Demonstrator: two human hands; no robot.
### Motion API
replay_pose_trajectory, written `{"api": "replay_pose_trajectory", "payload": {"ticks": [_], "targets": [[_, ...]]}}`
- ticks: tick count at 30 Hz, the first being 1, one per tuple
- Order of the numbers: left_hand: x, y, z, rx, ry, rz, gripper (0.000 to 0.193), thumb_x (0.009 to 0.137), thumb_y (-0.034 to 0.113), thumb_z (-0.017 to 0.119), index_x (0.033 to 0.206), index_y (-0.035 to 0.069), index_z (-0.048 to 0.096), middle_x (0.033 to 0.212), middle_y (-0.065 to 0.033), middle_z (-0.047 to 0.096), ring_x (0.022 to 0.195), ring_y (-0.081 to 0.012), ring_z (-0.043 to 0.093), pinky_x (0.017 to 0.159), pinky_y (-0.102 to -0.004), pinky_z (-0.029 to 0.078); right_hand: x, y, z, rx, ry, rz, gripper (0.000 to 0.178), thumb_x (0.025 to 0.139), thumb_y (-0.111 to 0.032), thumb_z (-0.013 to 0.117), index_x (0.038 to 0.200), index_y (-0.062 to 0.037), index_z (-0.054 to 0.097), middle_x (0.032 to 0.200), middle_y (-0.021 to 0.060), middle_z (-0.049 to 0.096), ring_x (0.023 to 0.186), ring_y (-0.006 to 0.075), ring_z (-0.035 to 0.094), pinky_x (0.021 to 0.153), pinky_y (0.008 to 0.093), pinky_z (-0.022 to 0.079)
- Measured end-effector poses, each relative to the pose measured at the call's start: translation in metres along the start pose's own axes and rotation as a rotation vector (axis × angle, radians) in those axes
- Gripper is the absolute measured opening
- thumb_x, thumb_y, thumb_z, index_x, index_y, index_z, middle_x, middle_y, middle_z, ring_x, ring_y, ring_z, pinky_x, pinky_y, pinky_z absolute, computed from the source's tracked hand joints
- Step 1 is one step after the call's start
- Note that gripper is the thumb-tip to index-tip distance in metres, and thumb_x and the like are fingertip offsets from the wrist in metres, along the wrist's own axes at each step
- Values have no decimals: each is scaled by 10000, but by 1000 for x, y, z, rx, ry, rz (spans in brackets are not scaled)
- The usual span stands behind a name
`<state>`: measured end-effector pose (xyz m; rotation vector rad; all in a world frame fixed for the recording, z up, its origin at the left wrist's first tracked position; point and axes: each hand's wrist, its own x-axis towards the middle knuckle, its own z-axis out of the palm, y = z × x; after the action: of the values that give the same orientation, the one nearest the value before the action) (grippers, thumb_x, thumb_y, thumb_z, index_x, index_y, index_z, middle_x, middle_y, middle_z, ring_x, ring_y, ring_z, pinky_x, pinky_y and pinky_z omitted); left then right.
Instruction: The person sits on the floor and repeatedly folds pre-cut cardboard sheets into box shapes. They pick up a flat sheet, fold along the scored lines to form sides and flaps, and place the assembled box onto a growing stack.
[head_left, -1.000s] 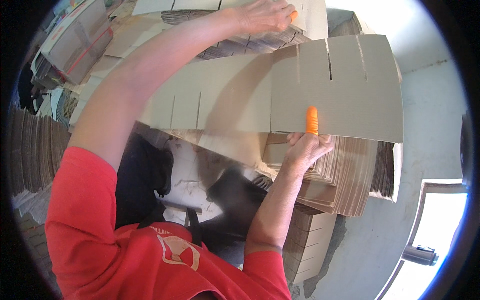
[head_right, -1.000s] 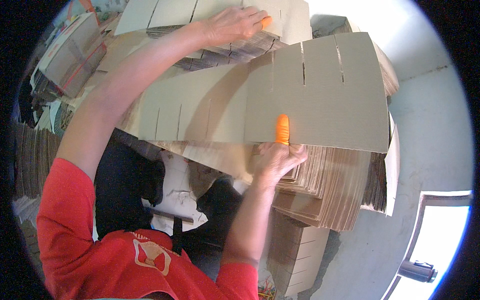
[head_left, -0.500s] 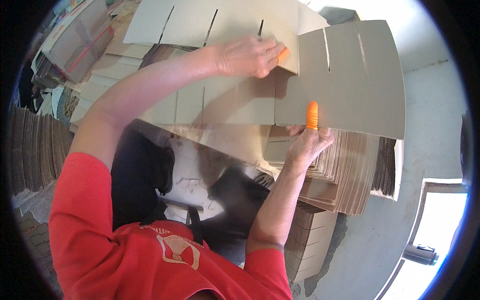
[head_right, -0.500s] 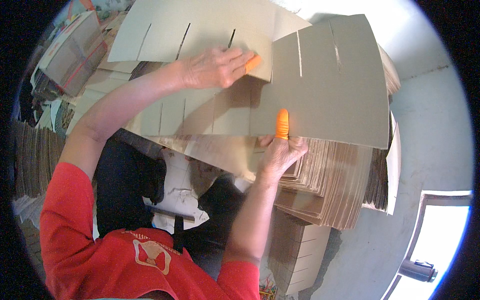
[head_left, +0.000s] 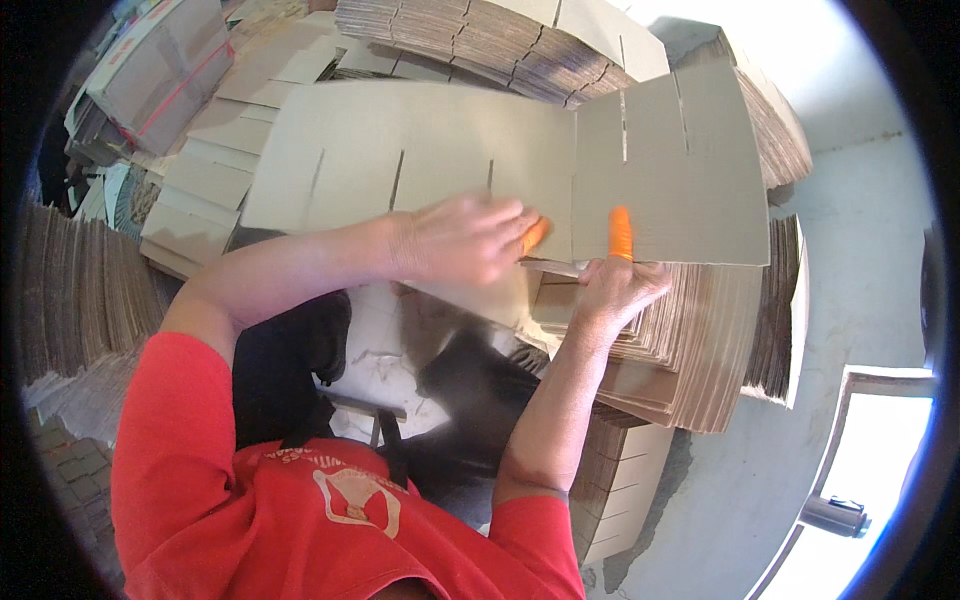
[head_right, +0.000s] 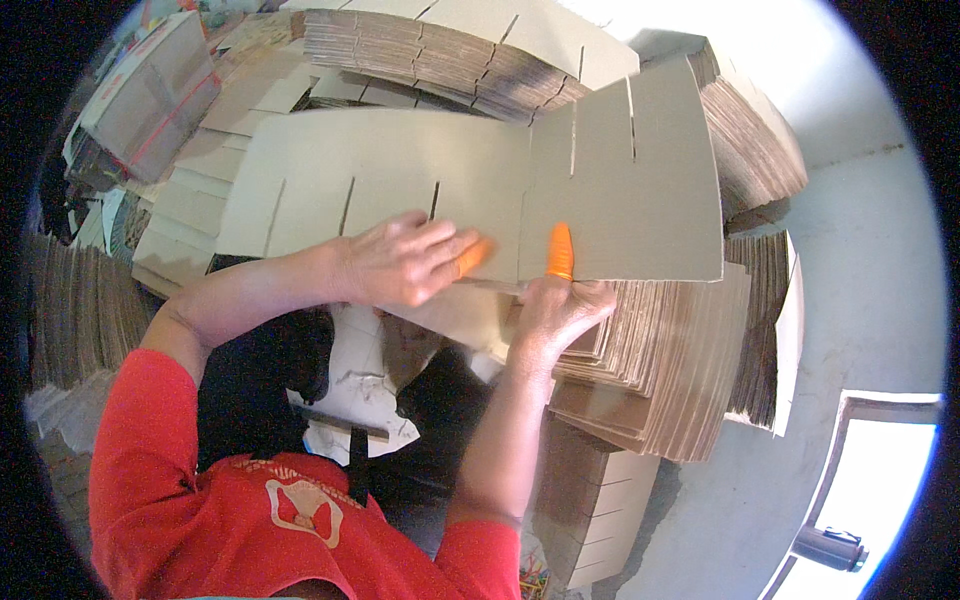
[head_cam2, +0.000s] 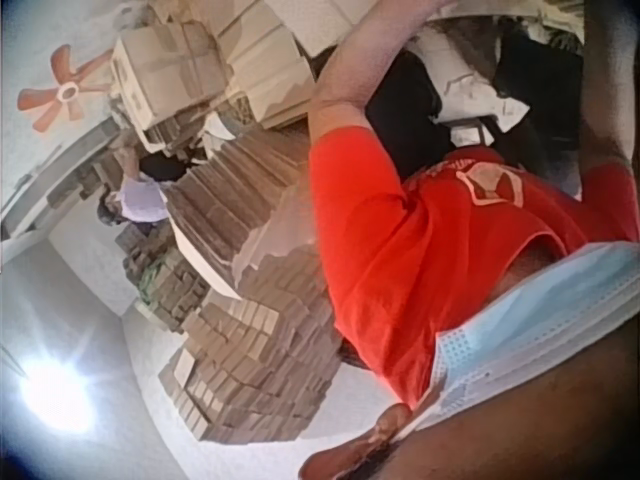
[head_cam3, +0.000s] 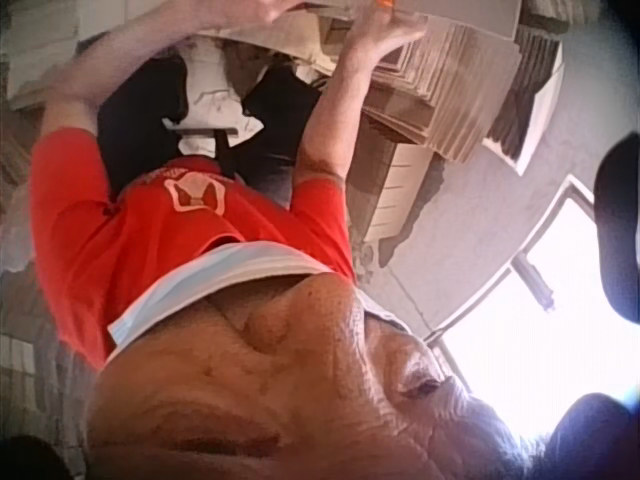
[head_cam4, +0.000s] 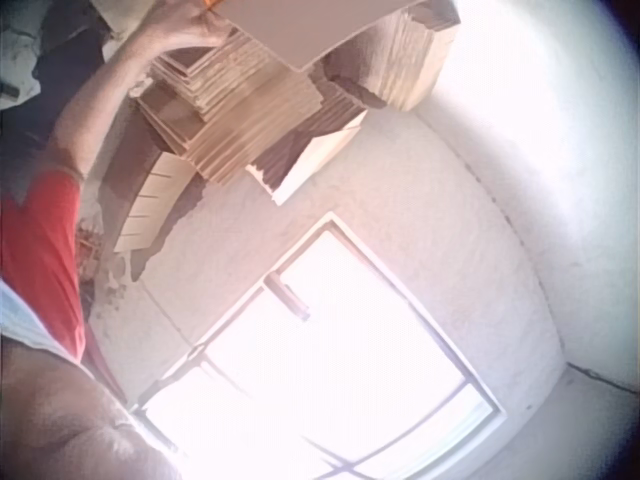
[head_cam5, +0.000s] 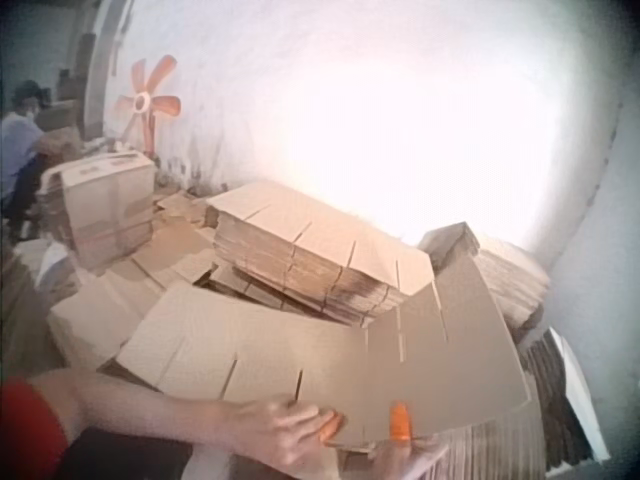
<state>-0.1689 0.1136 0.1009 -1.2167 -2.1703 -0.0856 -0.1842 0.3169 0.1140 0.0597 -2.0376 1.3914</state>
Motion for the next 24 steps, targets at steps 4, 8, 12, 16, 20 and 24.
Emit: {"api": "replay_pose_trajectory", "payload": {"ticks": [4, 8, 12, 16, 20, 24], "targets": [[22, -42, -7, -351, 131, -295, 612, 824, 485, 672, 1228, 28, 617, 1108, -116, 652, 884, -258, 594, 738, -418, 533, 4, 8, -2, -66, -8, 94, 405, 686, 167, 455, 959, 37, 724, 651, 66, 657, 522, 77, 540, 445, 271, 430], [79, -139, 20, 315, 529, -277, 483, 790, 318, 718, 1152, 7, 640, 1196, -90, 578, 852, -256, 616, 699, -378, 554, -1, -3, -4, -73, -75, 174, 410, 690, 153, 457, 977, 35, 726, 670, 64, 663, 532, 68, 541, 439, 265, 420], [91, -207, 42, 331, 425, -336, 130, 841, 76, 564, 865, -43, 611, 1017, -181, 590, 873, -361, 587, 765, -427, 525, -2, -19, 11, 104, -46, 211, 324, 742, 123, 503, 957, 31, 726, 653, 34, 643, 514, 44, 494, 423, 251, 376], [123, -206, 24, -82, -227, -524, 124, 846, 94, 570, 886, -13, 618, 1002, -161, 592, 834, -370, 586, 789, -421, 514, -2, 5, 0, 67, -14, 125, 261, 789, 100, 526, 933, 18, 727, 654, 18, 633, 508, 30, 456, 424, 240, 351], [103, -209, 22, 15, 99, -259, 184, 845, 123, 581, 897, -50, 616, 1074, -182, 606, 895, -369, 611, 798, -411, 518, -3, -5, 3, 96, 2, 95, 283, 804, 113, 486, 918, 7, 721, 659, 31, 634, 487, 31, 443, 407, 232, 355], [90, -199, 31, 366, 47, -81, 262, 788, 154, 647, 960, -44, 644, 1180, -139, 584, 874, -262, 615, 712, -349, 557, -4, -26, 8, 311, 13, 237, 414, 757, 115, 318, 938, 44, 683, 834, 150, 654, 409, 52, 350, 280, 201, 267]]}}
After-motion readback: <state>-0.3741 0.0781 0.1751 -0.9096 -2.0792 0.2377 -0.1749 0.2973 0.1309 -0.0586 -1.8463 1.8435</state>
